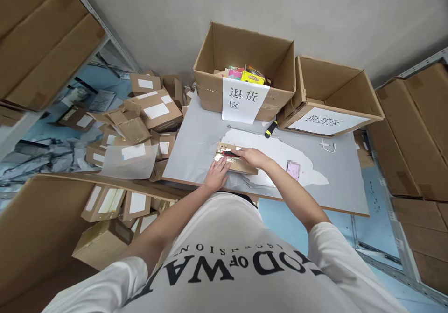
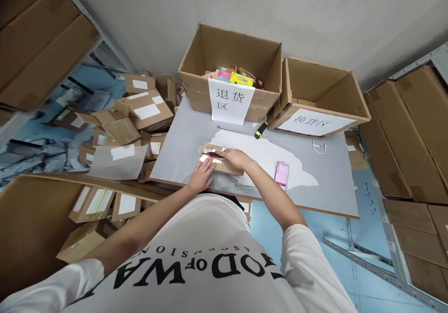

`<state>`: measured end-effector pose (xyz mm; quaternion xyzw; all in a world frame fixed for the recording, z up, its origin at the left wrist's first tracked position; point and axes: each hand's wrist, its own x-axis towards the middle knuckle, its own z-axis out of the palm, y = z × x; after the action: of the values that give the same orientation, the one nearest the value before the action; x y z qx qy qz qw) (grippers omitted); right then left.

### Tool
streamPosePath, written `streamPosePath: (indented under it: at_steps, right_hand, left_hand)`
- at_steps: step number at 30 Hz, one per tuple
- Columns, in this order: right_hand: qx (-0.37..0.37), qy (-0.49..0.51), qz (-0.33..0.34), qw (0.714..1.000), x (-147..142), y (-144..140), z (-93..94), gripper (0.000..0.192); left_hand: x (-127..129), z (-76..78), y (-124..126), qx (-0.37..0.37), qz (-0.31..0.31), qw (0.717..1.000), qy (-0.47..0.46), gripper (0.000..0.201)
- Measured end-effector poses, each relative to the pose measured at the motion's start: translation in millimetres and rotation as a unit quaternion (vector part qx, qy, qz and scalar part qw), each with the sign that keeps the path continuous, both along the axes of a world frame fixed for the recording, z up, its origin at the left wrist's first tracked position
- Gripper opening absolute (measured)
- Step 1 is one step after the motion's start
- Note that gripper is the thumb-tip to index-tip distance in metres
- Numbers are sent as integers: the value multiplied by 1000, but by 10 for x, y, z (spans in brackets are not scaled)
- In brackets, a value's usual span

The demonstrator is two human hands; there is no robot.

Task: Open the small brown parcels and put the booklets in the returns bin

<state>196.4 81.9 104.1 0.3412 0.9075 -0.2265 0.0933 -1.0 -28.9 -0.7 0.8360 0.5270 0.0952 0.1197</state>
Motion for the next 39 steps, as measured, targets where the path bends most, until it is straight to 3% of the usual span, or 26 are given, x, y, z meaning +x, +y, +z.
streamPosePath:
  at_steps: [9,20,30,39]
  right_hand:
    - [38,-93,43,994,-177,-2,225,50]
    - [49,-130,79,987,-325,43,385,50]
    - [40,-116,64,990,-144,29,197,51]
    - [46,-112,77,990,-174,25,233,50]
  left_hand:
    - [-8,8,21,-6,-7,1000,9,59]
    - [-26,61,32,-23,-19,999,12,62]
    - [-48,-9,38,-17,-28,999,18,63]
    - [-46,41,44,-27,-30,999,21,63]
